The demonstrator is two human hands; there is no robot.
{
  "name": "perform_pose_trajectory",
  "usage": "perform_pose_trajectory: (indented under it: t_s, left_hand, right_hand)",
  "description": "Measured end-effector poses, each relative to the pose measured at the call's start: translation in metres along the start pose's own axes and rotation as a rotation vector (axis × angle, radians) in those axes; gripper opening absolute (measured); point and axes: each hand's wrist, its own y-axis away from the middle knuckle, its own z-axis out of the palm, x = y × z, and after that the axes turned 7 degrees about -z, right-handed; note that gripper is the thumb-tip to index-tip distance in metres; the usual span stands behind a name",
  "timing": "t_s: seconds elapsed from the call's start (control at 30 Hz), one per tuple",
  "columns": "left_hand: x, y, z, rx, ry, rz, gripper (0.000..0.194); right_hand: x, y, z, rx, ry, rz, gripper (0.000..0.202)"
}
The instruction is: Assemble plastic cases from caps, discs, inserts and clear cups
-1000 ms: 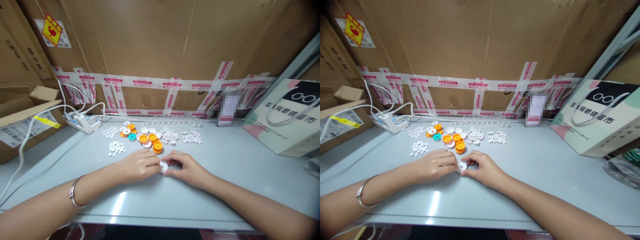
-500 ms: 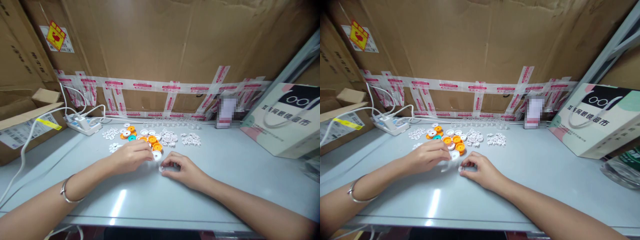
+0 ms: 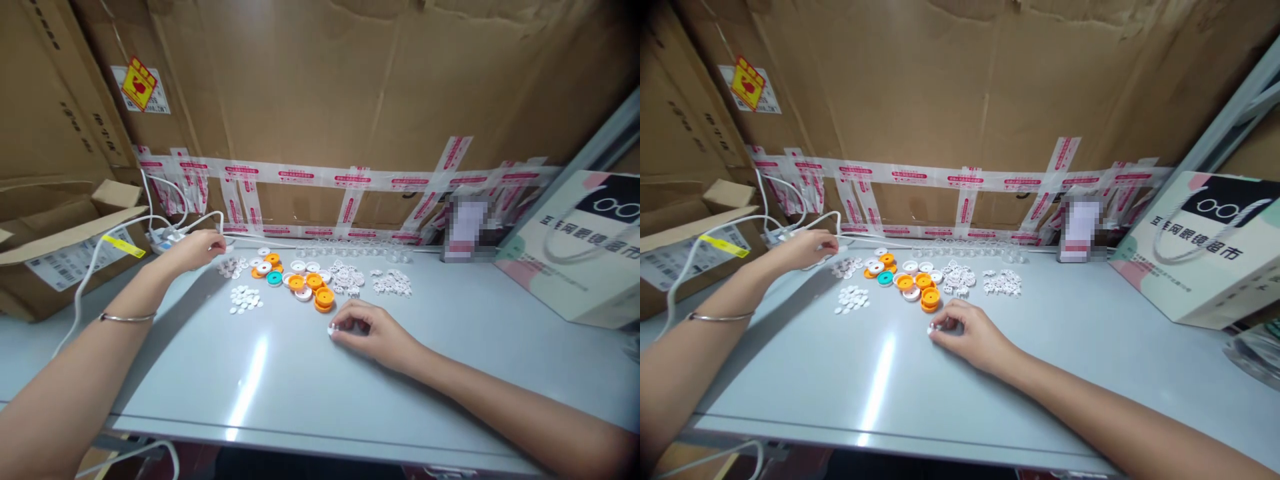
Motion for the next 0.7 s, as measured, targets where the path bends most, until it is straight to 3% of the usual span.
perform_pose_trajectory:
  t_s: [0.2,0.4,0.7]
  left_hand:
    - [0.008,-0.002,0.011,-0.124,0.030,0.074,0.021]
    - [0.008,-0.003,0.014,-0.124,0.012,0.088,0.024]
    - [0.019,0.000,0.018,-0.160,0.022,0.082,0.027]
  right_hand:
    - [-0.023,-0.008,-0.021,0.082,-0.054,-0.017,0.013]
    - [-0.051,-0.015,-0.035,0.208,-0.164,-0.136,0.018]
    - [-0.029,-0.004,-0.015,0.123,-0.208,-0.088,0.019]
